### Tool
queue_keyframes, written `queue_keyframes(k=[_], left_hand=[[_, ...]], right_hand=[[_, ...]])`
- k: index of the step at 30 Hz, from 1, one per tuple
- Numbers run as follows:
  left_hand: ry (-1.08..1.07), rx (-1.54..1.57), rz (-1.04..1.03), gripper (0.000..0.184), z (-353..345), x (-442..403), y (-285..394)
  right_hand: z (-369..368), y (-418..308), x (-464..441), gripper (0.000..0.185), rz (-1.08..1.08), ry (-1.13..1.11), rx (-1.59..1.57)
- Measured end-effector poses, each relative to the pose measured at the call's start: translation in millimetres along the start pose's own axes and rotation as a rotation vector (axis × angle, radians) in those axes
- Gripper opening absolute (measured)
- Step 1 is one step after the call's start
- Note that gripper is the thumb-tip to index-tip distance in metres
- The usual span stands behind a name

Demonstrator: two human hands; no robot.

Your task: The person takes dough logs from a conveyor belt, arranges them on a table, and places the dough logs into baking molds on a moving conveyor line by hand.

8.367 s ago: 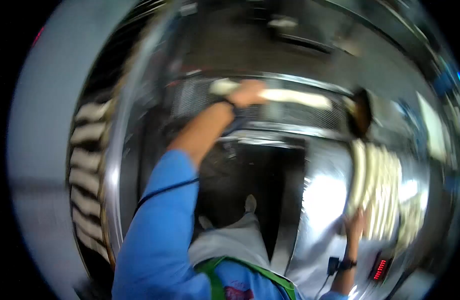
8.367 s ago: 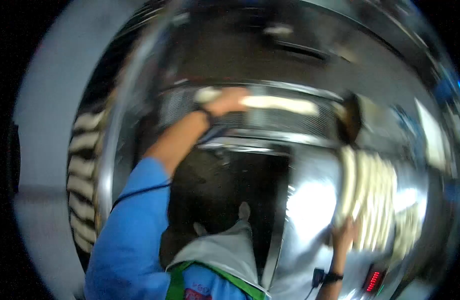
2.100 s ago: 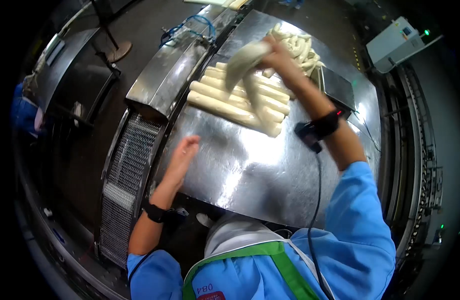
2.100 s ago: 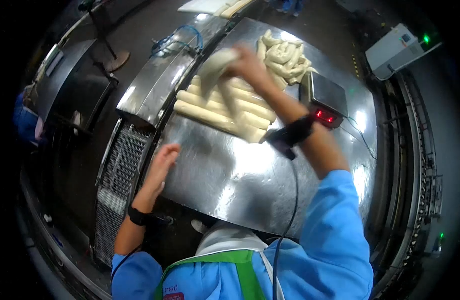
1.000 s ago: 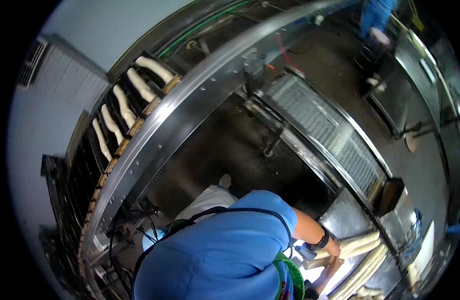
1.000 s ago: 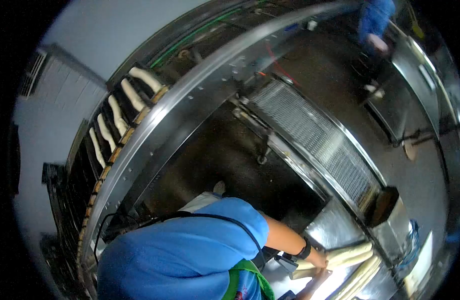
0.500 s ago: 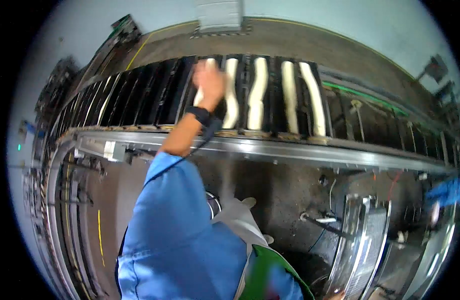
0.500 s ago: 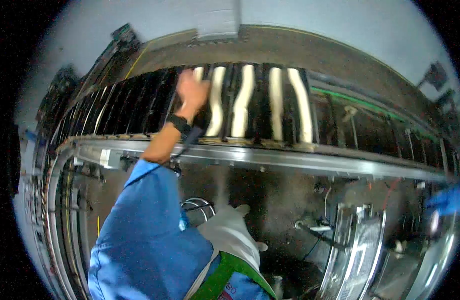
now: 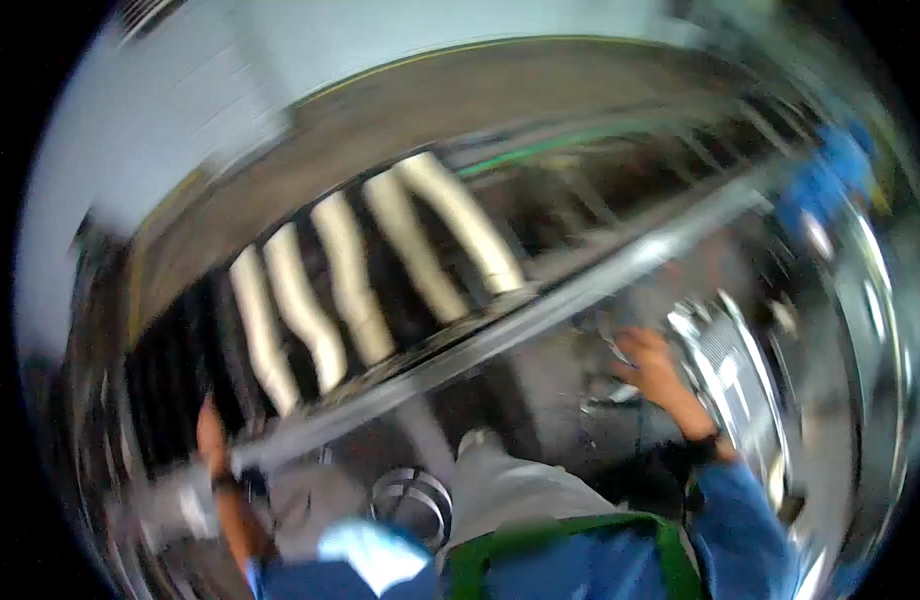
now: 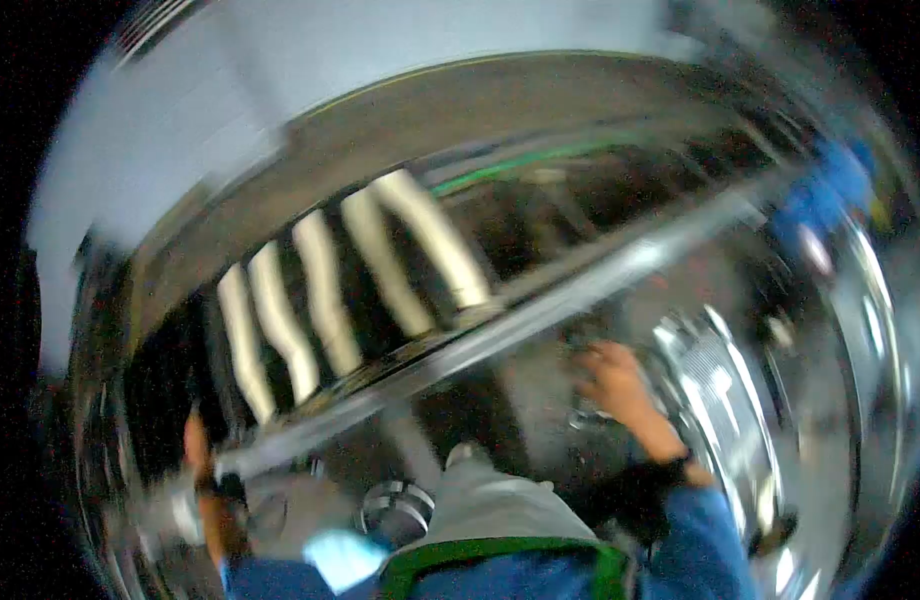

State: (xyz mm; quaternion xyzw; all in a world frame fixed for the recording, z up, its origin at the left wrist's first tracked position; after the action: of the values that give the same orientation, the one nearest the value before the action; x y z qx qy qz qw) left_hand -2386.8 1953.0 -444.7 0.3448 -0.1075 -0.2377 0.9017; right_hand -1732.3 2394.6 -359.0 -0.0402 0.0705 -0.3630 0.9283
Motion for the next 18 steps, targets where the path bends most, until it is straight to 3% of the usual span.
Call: queue_keyframes(k=[2, 3, 4, 5, 6, 7, 8, 9, 10, 11, 14, 16, 17, 18], left_hand=[[0.045, -0.029, -0.157, 0.044, 4, 44, 65], [0.139, 0.201, 0.097, 0.051, 3, 45, -16], [0.18, -0.17, 0.223, 0.058, 13, 94, 91], [0.315, -0.095, 0.332, 0.061, 3, 76, 53], [0.162, 0.105, 0.306, 0.058, -37, 54, 39], [0.335, 0.139, 0.404, 0.052, -47, 62, 87], [0.008, 0.4, 0.371, 0.045, -90, 76, 157], [-0.114, 0.483, 0.412, 0.037, -127, 53, 148], [-0.102, 0.552, 0.444, 0.037, -157, 47, 156], [-0.302, 0.667, 0.411, 0.038, -195, 52, 206], [-0.55, 0.674, 0.425, 0.049, -302, 34, 295], [-1.037, 0.862, 0.311, 0.025, -381, 57, 401], [-1.137, 0.903, 0.172, 0.032, -409, 69, 448], [-1.14, 0.887, 0.327, 0.036, -444, 75, 470]], right_hand=[[-14, 6, -19, 0.036, 0.023, -0.073, 0.052], [-21, 14, 1, 0.039, 0.01, -0.092, 0.096], [-12, 8, 2, 0.039, -0.018, -0.08, 0.096], [-11, 18, 0, 0.039, -0.033, -0.078, 0.089], [-7, 32, 7, 0.039, -0.074, -0.06, 0.103], [-11, 28, 3, 0.039, -0.106, -0.096, 0.091], [-11, 36, 8, 0.039, -0.145, -0.128, 0.075], [-2, 44, 17, 0.039, -0.182, -0.118, 0.075], [10, 39, 34, 0.038, -0.23, -0.082, 0.097], [15, 48, 52, 0.038, -0.289, -0.065, 0.084], [13, 78, 114, 0.034, -0.521, -0.056, 0.126], [26, 83, 174, 0.034, -0.723, -0.055, 0.123], [31, 78, 205, 0.034, -0.823, -0.047, 0.103], [32, 75, 243, 0.036, -0.925, -0.032, 0.077]])
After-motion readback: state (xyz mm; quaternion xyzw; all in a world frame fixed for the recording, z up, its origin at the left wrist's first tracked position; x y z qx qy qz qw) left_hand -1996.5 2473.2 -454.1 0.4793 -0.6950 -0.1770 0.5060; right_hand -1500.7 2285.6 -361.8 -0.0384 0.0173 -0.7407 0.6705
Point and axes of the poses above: each hand's wrist, its own x-axis away from the middle knuckle, its own z-axis out of the back of the hand, y = z × x, the point moved 10 cm from there along -x, towards the middle knuckle, and after that the axes turned 14 degrees about x, right-handed, at the moved point
